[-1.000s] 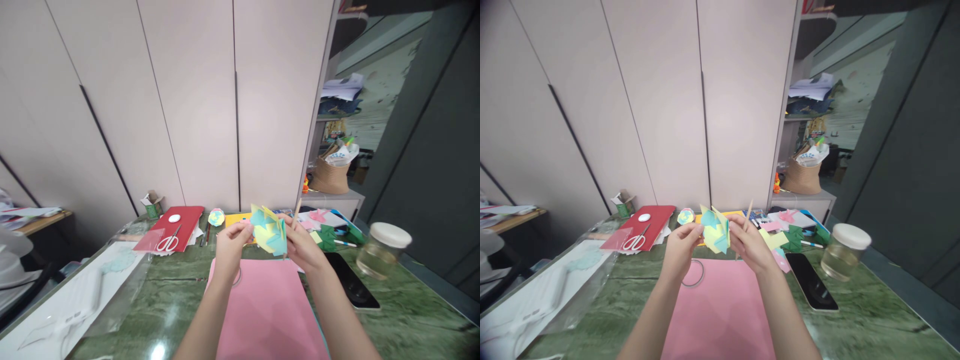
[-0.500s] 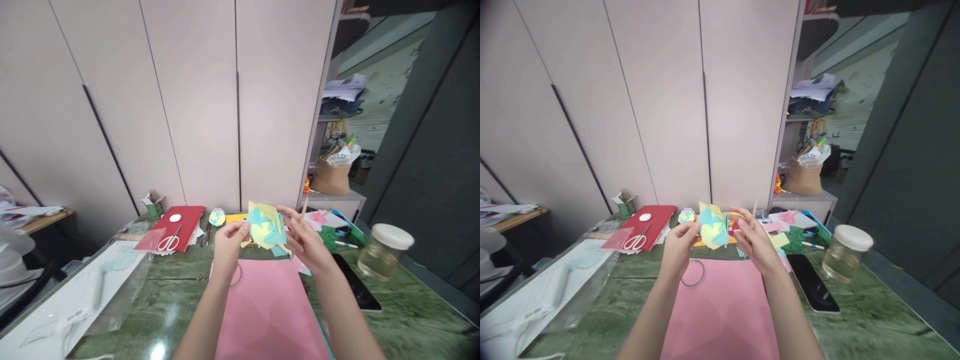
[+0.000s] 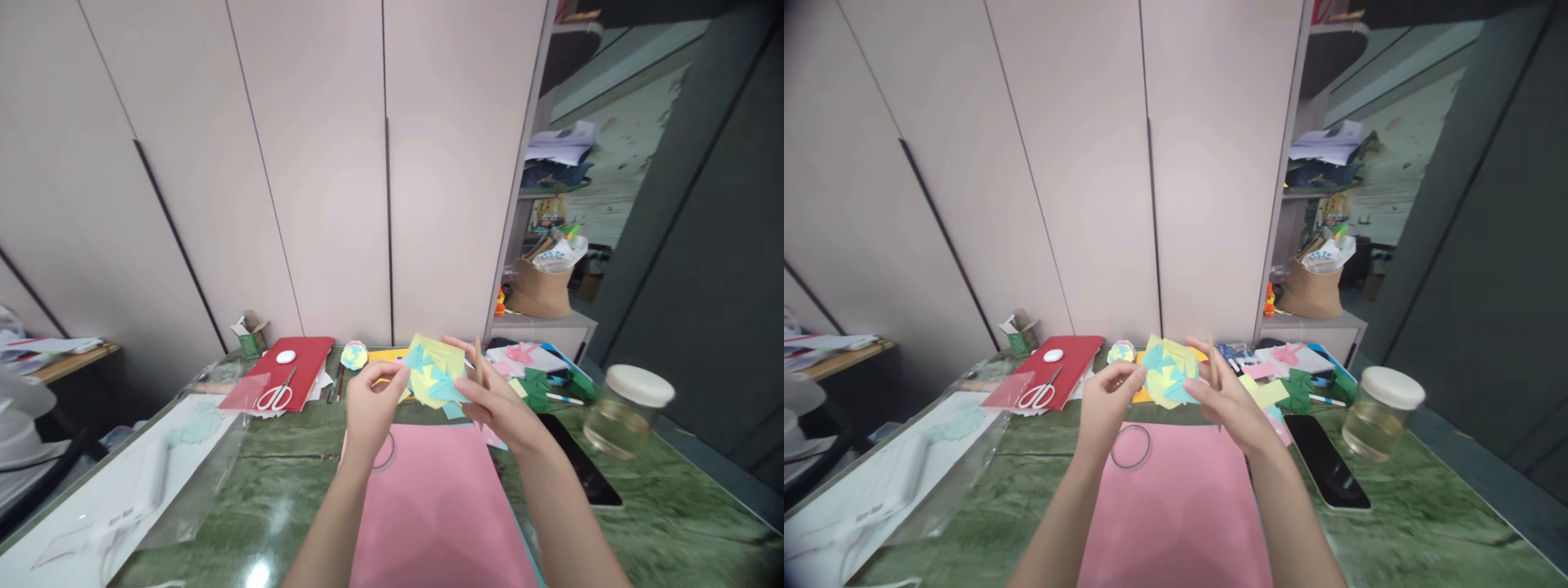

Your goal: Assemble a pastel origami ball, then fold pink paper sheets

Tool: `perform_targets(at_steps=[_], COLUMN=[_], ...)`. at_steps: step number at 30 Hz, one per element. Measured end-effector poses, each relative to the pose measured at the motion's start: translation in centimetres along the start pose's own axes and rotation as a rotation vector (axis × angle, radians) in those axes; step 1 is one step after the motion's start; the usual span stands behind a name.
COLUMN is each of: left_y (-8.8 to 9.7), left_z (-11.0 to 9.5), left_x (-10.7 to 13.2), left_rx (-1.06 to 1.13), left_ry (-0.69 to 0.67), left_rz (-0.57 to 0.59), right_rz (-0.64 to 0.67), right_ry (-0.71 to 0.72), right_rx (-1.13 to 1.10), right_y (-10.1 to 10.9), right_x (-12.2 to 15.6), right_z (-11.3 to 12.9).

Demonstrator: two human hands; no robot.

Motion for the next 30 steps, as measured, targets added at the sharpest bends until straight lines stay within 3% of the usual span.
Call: perform_targets(at_steps=[7, 11, 16, 21, 26, 30], left_y=[0.0, -0.2, -0.3, 0.3, 0.4, 0.0], left_z=[0.0, 0.1, 0.5, 0.5, 0.0, -0.2], left_x=[0.1, 0.2, 0.1, -0.4, -0.1, 0.4], left_rx=[0.006, 0.054, 0.008, 0.012, -0.273, -0.546], left_ry=[0.008, -0.067, -0.099, -0.101, -0.108, -0.144], left_rz=[0.019, -0.044, -0.012, -0.002, 0.158, 0.209], right_rz=[0.008, 0.011, 0.066, 0.068, -0.185, -0.223], right_ry=[0.022, -0.008, -0.039, 0.002, 0.199, 0.293], right_rx=[-0.031, -0.019, 0.097, 0.214, 0.690, 1.053], right_y=[0.2, -0.9, -2.0, -0.7, 0.1, -0.2], right_x=[-0.3, -0.4, -0.6, -0.4, 0.0, 0.5], right_z=[-0.7, -1.0, -1.4, -1.2, 0.3, 0.9])
Point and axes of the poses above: each hand's wrist, its own x-axis away from the middle knuckle, its own y-axis out of the back of the hand, z = x × y, the point moved 1 cm from there along -x, towards the middle knuckle
